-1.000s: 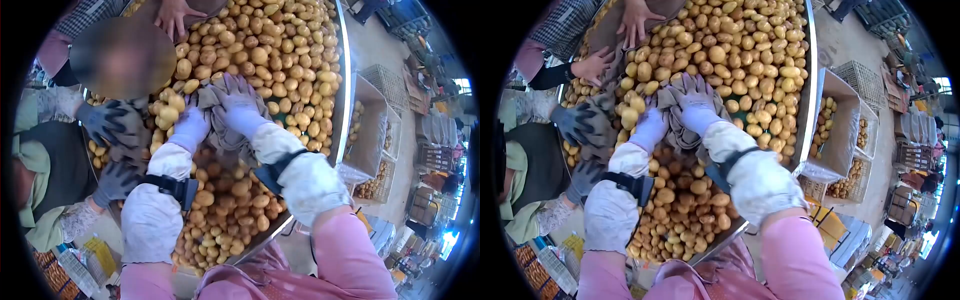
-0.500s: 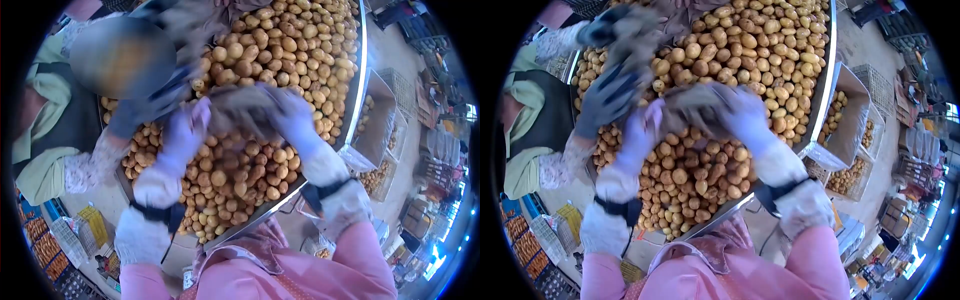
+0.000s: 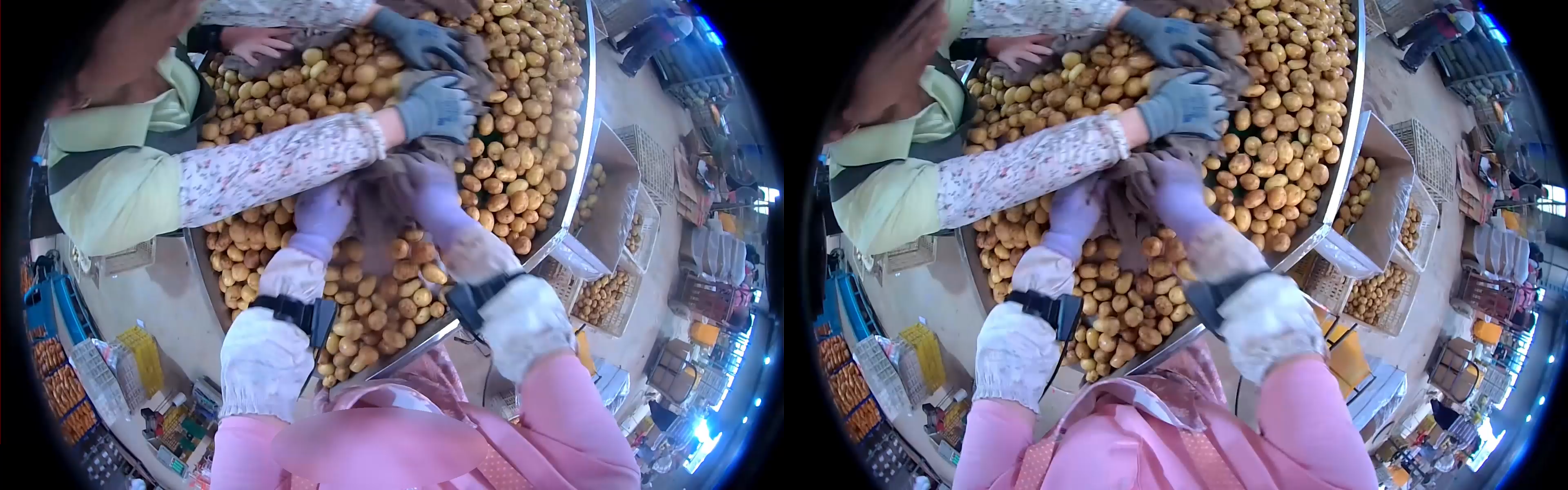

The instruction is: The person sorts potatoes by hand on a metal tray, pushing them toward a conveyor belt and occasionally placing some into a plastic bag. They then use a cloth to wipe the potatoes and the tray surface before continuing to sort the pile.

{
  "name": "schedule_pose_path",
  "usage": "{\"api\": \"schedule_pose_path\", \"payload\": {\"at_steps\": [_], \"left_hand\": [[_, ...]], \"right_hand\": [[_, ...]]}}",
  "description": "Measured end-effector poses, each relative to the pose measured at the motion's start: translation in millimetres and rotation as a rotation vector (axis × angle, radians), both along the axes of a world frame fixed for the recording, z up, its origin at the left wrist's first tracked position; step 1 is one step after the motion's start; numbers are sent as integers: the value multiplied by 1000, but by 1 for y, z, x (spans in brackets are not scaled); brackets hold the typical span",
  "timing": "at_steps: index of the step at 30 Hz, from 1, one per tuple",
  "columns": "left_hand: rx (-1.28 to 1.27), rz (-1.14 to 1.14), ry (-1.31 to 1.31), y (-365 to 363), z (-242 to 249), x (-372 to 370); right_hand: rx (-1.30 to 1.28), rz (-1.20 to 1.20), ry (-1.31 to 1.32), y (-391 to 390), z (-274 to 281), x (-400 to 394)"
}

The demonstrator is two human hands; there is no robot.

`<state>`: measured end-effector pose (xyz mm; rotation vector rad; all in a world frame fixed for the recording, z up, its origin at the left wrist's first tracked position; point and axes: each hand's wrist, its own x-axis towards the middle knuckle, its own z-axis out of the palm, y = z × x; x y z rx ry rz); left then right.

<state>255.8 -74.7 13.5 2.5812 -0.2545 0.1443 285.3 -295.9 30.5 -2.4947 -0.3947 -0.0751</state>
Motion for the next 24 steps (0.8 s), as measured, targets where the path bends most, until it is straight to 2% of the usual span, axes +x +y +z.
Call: {"api": "schedule_pose_path", "payload": {"at_steps": [2,3,4,5,6,7,8,9,10,11,12,13,14,15,16,17,19,21,22,24], "left_hand": [[-95,61,-52,4,28,-35],[-157,42,-40,4,50,-69],[-160,44,-40,8,51,-104],[-21,-108,10,14,43,-140],[121,-258,66,19,31,-170],[262,-413,138,23,18,-189],[268,-403,143,25,3,-183],[279,-342,143,25,-14,-167],[281,-286,162,23,-32,-162],[66,-86,240,24,-58,-158],[207,-135,96,20,-34,-133],[288,-53,97,13,-31,-117],[33,57,235,10,-24,-94],[-226,165,357,9,-11,-75],[-228,169,344,7,13,-72],[-268,179,277,5,39,-71],[-309,190,219,5,49,-81],[311,85,-48,13,34,-94],[380,68,192,14,14,-98],[408,112,106,4,-8,-78]], "right_hand": [[-118,36,-182,-22,38,-60],[-245,97,-23,-31,61,-93],[-317,178,76,-45,50,-132],[-304,162,140,-48,23,-170],[-394,231,95,-45,11,-191],[-387,241,104,-35,6,-190],[-423,263,143,-21,-1,-181],[-464,289,173,-12,-9,-165],[-484,307,-27,-12,-39,-146],[-472,329,-14,-9,-32,-119],[-460,344,-1,-4,-24,-89],[-482,335,-110,-6,-47,-63],[-359,217,291,9,0,-27],[-56,-30,604,13,17,-1],[165,-165,157,5,11,10],[10,-135,60,1,40,14],[174,-96,-122,11,41,-4],[-271,-19,-118,39,0,-37],[-491,157,-53,53,4,-44],[-523,166,-169,83,-29,-6]]}}
